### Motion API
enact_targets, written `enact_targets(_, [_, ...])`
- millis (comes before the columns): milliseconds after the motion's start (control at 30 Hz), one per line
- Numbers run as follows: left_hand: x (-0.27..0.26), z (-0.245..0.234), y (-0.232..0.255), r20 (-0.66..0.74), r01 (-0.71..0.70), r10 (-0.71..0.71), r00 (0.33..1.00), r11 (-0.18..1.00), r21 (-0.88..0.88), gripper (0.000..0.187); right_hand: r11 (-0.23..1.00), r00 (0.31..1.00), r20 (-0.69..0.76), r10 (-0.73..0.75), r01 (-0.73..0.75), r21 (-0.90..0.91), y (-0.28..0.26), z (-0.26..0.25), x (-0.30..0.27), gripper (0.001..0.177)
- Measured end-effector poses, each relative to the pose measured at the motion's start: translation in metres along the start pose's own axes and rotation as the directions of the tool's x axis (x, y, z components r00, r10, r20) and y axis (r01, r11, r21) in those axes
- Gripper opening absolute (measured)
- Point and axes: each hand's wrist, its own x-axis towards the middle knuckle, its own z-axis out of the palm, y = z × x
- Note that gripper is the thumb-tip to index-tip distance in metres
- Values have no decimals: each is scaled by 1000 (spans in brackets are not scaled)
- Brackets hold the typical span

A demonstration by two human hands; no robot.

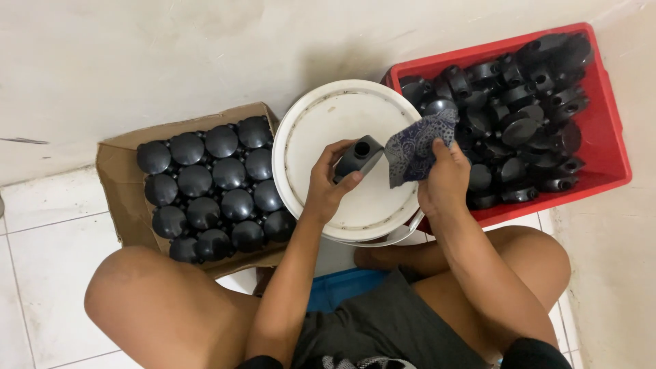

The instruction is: Cleaning black plastic components with a cloth and placing them into a cardboard box

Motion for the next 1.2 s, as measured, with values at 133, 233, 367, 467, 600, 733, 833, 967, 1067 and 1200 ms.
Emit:
enact_targets(133, [-2, 3, 8, 16, -13, 12, 1000, 999, 37, 58, 989, 988, 57, -142, 144, -33, 4, -15, 1, 19])
enact_targets(233, [1, 3, 1, 32, -32, 30, 999, 999, 43, 56, 639, 763, 458, -457, 639, -428, 6, -14, -21, 29])
enact_targets(367, [1, -3, -8, 36, -60, 58, 998, 997, 40, 54, 264, 413, 785, -461, 909, -323, 16, 7, -42, 42])
enact_targets(467, [-2, -3, -7, 34, -104, 102, 994, 994, 43, 53, 202, 369, 806, -463, 929, -309, 23, 7, -36, 41])
enact_targets(600, [-4, 0, -5, 41, -148, 147, 988, 988, 32, 52, 282, 463, 777, -427, 884, -372, 18, 8, -37, 44])
enact_targets(733, [-8, 4, 2, 56, -151, 149, 987, 988, 37, 52, 414, 559, 737, -381, 815, -405, 21, 2, -36, 48])
enact_targets(833, [-11, 7, 1, 33, -132, 130, 991, 989, 59, 54, 563, 655, 702, -281, 704, -432, 25, -3, -32, 50])
enact_targets(967, [-13, 15, 4, -20, -134, 136, 991, 989, 70, 53, 671, 772, 613, -169, 546, -502, 29, -4, -28, 51])
enact_targets(1067, [-18, 21, 0, -64, -130, 137, 988, 986, 107, 55, 718, 834, 542, -107, 442, -538, 31, -4, -31, 51])
enact_targets(1200, [-19, 30, 6, -107, -120, 133, 985, 986, 119, 54, 772, 901, 432, -31, 296, -563, 23, -1, -42, 49])
